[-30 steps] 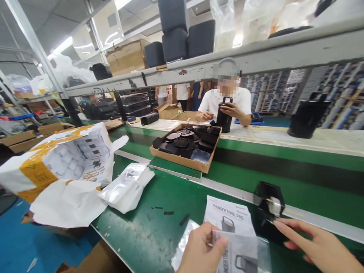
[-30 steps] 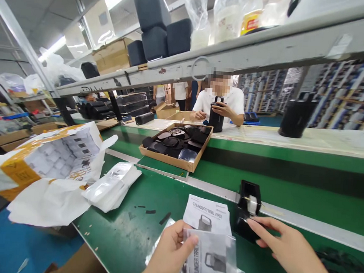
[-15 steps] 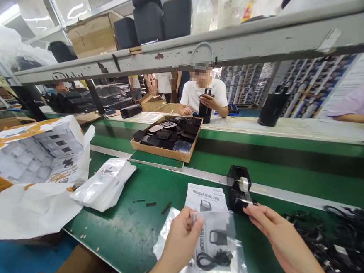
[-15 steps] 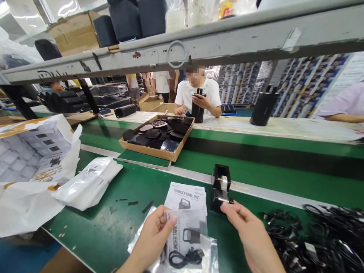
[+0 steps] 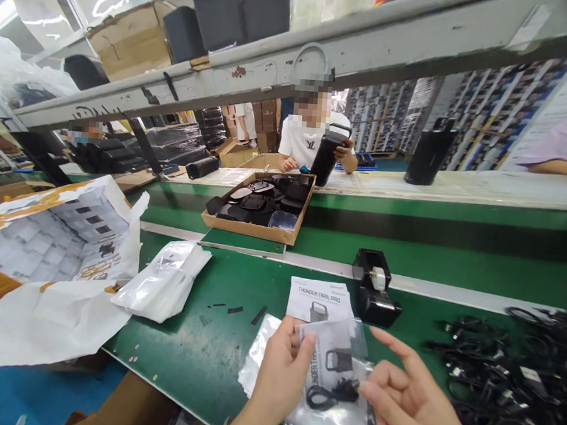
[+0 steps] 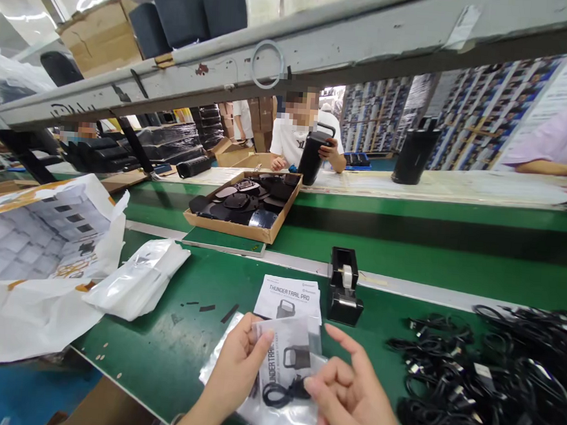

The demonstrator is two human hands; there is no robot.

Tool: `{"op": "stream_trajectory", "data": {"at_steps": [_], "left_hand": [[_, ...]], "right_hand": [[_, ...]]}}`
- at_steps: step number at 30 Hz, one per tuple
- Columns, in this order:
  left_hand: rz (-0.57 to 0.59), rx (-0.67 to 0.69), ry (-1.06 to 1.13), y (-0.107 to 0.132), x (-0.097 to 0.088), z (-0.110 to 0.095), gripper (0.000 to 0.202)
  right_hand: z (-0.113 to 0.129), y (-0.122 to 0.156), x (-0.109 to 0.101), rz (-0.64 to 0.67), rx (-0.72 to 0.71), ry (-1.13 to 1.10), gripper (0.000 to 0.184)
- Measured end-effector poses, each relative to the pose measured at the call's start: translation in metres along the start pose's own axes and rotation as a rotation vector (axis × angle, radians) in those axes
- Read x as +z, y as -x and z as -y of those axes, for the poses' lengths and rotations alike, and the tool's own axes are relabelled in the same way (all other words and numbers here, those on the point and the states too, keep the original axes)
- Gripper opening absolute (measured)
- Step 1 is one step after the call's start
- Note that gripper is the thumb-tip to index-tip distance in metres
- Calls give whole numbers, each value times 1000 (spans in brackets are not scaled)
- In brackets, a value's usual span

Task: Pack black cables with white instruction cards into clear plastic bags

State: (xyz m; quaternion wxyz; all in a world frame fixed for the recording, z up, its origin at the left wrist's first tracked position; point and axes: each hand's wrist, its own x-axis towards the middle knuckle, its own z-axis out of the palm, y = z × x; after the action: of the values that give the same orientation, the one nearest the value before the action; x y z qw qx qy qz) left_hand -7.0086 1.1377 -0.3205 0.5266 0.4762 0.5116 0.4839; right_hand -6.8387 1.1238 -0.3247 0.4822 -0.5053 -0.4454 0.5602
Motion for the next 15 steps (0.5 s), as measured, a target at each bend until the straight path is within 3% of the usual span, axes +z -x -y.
{"op": "stream_trajectory", "data": {"at_steps": [3, 6, 12, 15], "left_hand": [[-4, -1, -44, 6, 3, 1, 25], [11, -4, -91, 14, 5, 1, 26], [-15, -20, -25, 22, 3, 3, 33], [-30, -48, 95, 23, -10, -1, 36]], "right_hand": [[-1, 3, 26, -55, 9, -52, 46], [-4, -5, 37, -71, 24, 53, 43], [-11, -9, 31, 17, 111, 539, 32], [-10, -5, 25, 41, 29, 815, 26]]}}
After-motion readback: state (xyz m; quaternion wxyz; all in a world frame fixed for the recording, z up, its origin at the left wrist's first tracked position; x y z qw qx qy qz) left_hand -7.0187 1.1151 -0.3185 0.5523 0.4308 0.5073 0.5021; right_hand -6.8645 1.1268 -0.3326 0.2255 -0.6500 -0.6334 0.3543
